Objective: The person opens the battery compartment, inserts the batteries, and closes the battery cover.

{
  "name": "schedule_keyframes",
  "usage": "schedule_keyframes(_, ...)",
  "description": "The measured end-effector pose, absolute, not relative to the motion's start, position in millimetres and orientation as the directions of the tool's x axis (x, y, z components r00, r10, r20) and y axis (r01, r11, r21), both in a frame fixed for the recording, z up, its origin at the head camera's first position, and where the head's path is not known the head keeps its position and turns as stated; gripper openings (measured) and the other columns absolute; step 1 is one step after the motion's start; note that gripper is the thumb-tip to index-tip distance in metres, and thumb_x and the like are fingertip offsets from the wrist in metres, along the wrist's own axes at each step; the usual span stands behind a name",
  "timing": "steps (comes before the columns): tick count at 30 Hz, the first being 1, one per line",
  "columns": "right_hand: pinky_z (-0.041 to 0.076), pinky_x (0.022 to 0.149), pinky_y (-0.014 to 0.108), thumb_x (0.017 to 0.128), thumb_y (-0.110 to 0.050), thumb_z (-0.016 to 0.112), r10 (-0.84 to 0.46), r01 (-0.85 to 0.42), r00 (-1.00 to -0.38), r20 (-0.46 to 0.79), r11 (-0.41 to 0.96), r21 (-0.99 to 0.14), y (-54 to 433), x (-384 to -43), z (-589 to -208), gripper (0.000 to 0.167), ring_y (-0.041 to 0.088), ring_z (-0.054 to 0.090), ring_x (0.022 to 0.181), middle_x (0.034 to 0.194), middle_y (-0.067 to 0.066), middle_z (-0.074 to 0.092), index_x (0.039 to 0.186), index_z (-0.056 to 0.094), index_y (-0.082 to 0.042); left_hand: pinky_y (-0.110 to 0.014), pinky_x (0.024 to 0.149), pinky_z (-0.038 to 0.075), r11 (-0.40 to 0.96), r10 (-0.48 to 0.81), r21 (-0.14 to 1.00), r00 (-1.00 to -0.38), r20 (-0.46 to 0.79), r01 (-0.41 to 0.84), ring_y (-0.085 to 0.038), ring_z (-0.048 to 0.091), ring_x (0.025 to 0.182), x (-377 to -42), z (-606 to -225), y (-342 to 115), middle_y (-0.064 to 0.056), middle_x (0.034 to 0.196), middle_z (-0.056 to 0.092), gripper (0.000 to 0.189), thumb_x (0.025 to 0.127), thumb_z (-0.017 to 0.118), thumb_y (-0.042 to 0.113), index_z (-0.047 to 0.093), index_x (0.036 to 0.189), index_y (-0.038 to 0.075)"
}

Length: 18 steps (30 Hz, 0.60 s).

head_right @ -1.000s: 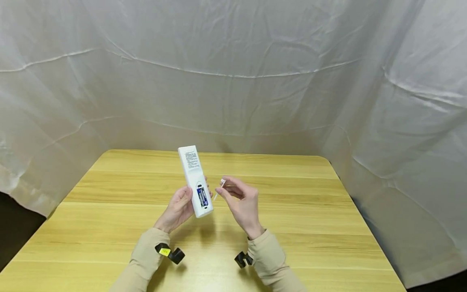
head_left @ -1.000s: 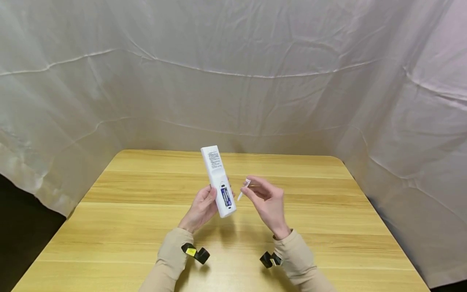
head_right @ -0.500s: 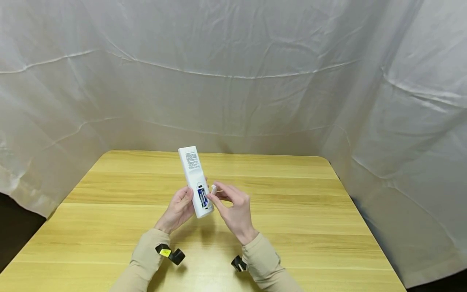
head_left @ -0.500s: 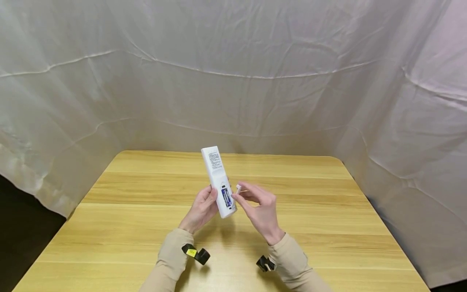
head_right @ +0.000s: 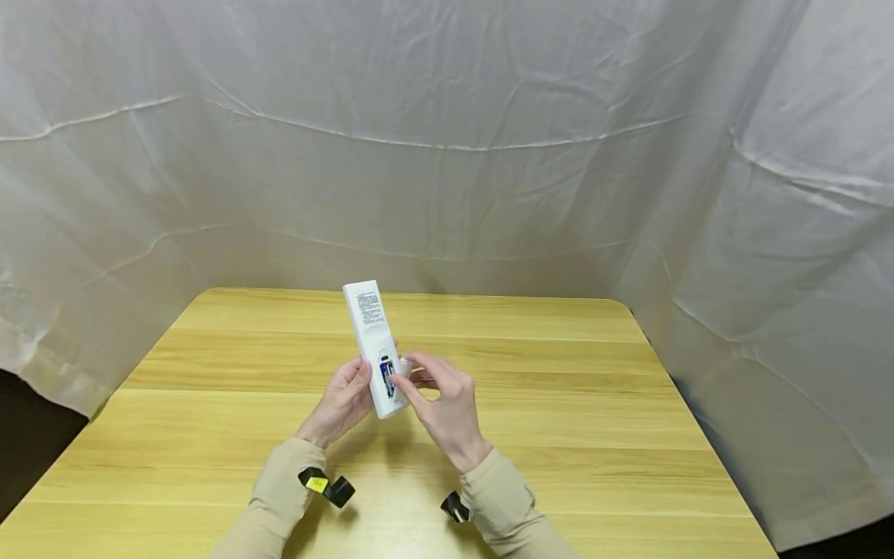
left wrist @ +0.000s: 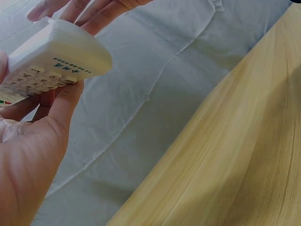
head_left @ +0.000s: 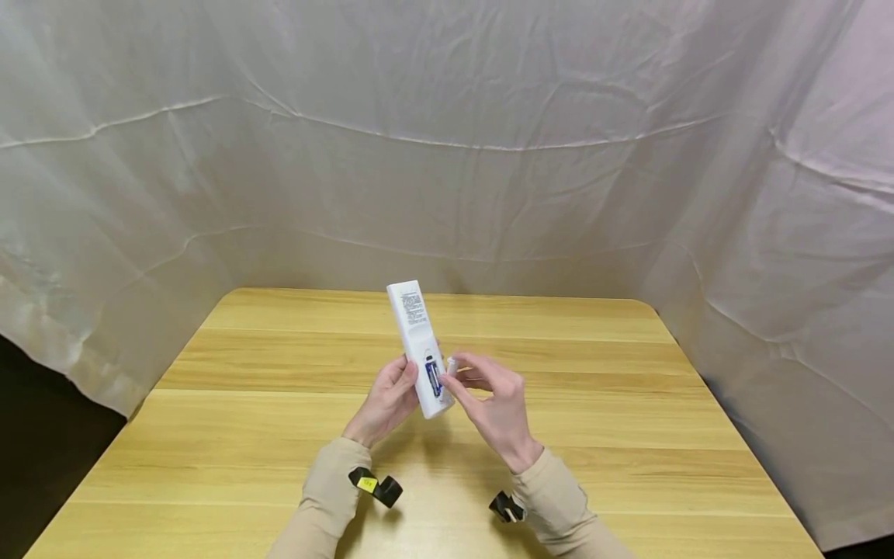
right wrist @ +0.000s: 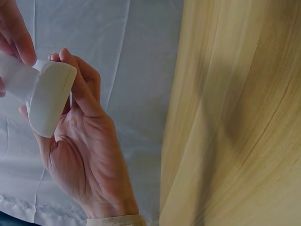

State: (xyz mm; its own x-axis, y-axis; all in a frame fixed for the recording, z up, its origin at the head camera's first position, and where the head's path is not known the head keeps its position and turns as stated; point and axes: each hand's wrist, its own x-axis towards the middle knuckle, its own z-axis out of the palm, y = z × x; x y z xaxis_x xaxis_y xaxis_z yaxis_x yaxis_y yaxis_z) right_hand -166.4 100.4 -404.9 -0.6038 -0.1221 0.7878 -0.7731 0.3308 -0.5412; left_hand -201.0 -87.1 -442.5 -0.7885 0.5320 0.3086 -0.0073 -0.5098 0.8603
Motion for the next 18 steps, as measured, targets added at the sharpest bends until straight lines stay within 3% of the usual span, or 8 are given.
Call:
schedule_keyframes(9,0.062,0.067,0.02,0.078,0.003,0.082,-0.128,-0.762,-0.601,0.789,0.39,-0.517,96.9,-163.6,-406.1,0.033,0.026,0.074,0.072,0.094,0.019,0.074,0.109,0.07,0.006,-0.026,0.108,0.051,-0.519,0.54,0.855,-0.774,0.331,0.003,-0.007,0.06,0.123,-200.5,-444.3,-86.0,0.005,0.131,0.062,0.07,0.109,0.04,0.028,0.008,0.152,-0.016)
schedule_keyframes(18,0.063,0.067,0.022,0.077,0.003,0.083,-0.189,-0.77,-0.586,0.788,0.432,-0.469,96.5,-162.6,-404.1,0.036,0.022,0.072,0.072,0.098,0.018,0.073,0.11,0.071,0.006,-0.025,0.108,0.051,-0.516,0.542,0.857,-0.773,0.329,0.003,-0.007,0.061,0.121,-199.7,-444.2,-84.7,0.005,0.131,0.061,0.062,0.108,0.044,0.029,0.025,0.152,-0.01)
